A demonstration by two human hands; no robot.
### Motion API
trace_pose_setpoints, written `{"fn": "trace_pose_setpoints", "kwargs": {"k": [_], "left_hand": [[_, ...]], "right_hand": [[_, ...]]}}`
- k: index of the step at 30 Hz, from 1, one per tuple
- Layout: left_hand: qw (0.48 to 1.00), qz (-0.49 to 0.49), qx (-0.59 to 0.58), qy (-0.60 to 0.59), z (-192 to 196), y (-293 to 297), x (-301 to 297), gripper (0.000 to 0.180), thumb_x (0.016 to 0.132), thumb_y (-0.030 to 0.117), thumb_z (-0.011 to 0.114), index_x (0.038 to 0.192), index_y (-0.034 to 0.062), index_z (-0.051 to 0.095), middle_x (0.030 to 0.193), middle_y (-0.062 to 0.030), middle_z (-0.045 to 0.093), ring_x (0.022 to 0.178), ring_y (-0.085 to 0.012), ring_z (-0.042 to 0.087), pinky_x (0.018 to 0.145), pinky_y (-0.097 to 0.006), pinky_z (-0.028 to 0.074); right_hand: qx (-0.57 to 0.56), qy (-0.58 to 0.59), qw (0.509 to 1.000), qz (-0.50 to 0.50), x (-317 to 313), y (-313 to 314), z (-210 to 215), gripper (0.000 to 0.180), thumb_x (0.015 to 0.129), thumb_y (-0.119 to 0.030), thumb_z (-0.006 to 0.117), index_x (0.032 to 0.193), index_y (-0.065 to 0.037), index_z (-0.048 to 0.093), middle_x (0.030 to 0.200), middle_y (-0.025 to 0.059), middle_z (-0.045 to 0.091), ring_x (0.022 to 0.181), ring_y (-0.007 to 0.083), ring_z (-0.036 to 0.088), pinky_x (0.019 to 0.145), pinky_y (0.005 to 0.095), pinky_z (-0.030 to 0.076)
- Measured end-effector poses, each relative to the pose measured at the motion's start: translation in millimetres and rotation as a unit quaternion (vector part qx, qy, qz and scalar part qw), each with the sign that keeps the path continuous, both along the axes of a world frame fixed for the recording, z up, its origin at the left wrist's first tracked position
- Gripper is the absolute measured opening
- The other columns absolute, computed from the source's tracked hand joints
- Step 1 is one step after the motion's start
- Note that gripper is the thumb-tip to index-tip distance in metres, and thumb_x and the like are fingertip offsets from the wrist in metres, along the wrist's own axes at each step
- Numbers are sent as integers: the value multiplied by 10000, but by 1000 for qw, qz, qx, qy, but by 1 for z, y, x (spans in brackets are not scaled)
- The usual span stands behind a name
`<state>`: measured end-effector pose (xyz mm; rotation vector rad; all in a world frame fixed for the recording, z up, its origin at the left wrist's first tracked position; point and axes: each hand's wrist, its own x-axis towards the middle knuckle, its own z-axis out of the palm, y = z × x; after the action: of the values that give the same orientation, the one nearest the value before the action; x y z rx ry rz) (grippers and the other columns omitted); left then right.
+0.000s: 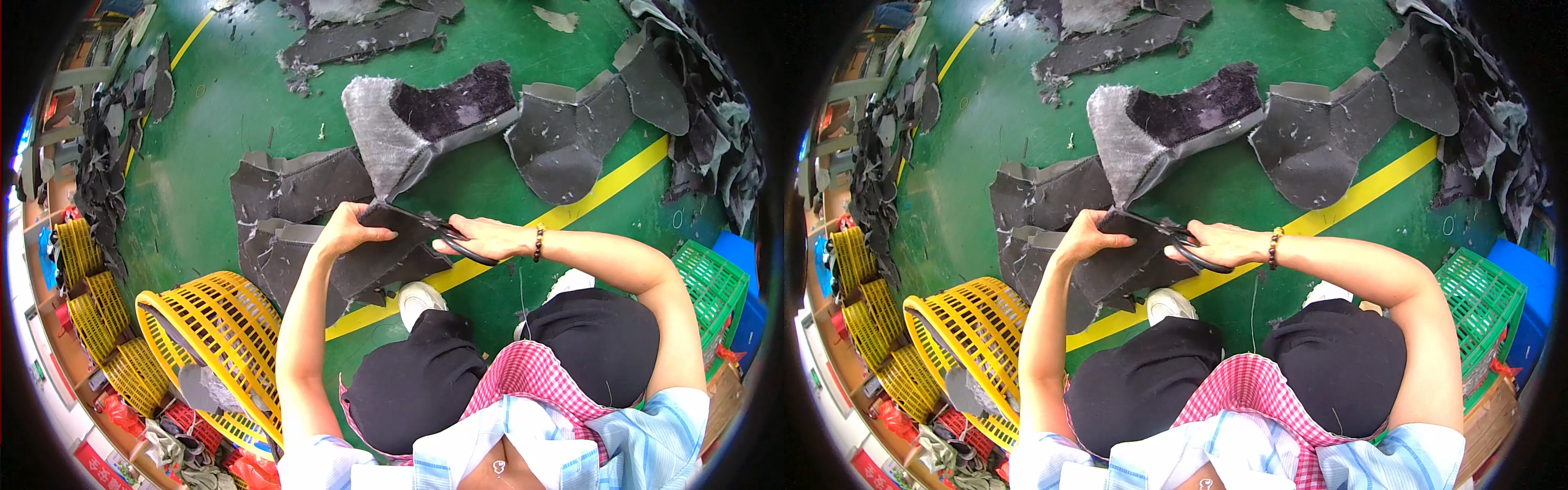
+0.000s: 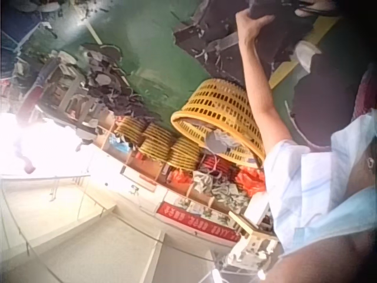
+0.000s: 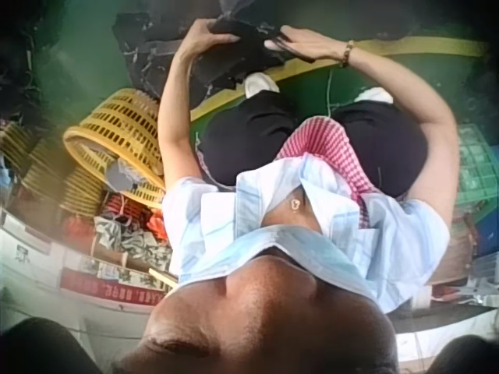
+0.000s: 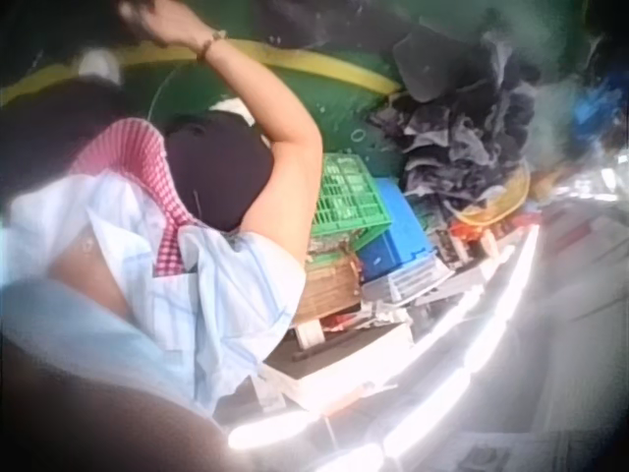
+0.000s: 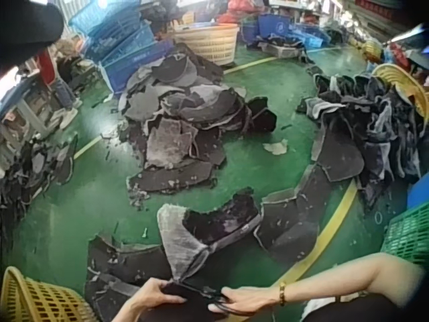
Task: The person trims excess material and linings from large black shoe components using a pair of scissors.
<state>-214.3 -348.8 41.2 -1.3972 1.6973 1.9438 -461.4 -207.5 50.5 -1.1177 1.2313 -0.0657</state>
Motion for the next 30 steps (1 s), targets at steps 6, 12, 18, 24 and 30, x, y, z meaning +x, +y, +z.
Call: {"fn": "trace_pose_setpoints", "kwargs": {"k": [6,12,18,24,30], "left_hand": [[1000,3,-23,-11,-12,8,4,351,632,198,847,896,7,718,819,-79,710,720,-179,665,709,-310,530],[795,-130,-562,-187,-9,37,-52,1085,503,488,846,1396,121,352,1427,-140,379,1333,-322,333,1043,-560,260],[833,-166,-512,-130,-27,-4,-117,427,768,78,601,1192,48,566,1116,-199,629,1033,-335,618,881,-397,483],[922,28,-371,108,125,-25,-100,245,790,28,518,1003,-53,609,792,-76,647,732,-146,588,682,-292,474],[973,80,-145,-159,128,-14,51,218,733,45,514,892,10,659,702,59,553,603,-42,473,546,-221,396]], "right_hand": [[-58,11,998,-19,10,-8,6,742,827,-691,485,718,37,577,628,176,592,610,306,607,605,415,470],[-119,-79,975,-171,-14,30,-7,634,881,-642,474,916,-11,522,683,100,520,637,225,501,617,361,408],[5,-179,863,-473,-77,42,-58,414,943,-478,488,994,-67,505,738,37,500,649,125,497,621,292,463],[140,-192,839,-490,-146,49,-38,628,852,-689,476,947,-71,525,646,-18,492,558,113,511,606,297,494],[182,-168,918,-309,-113,18,-8,605,839,-687,509,872,-84,535,634,-32,476,580,84,496,592,272,479]]}}
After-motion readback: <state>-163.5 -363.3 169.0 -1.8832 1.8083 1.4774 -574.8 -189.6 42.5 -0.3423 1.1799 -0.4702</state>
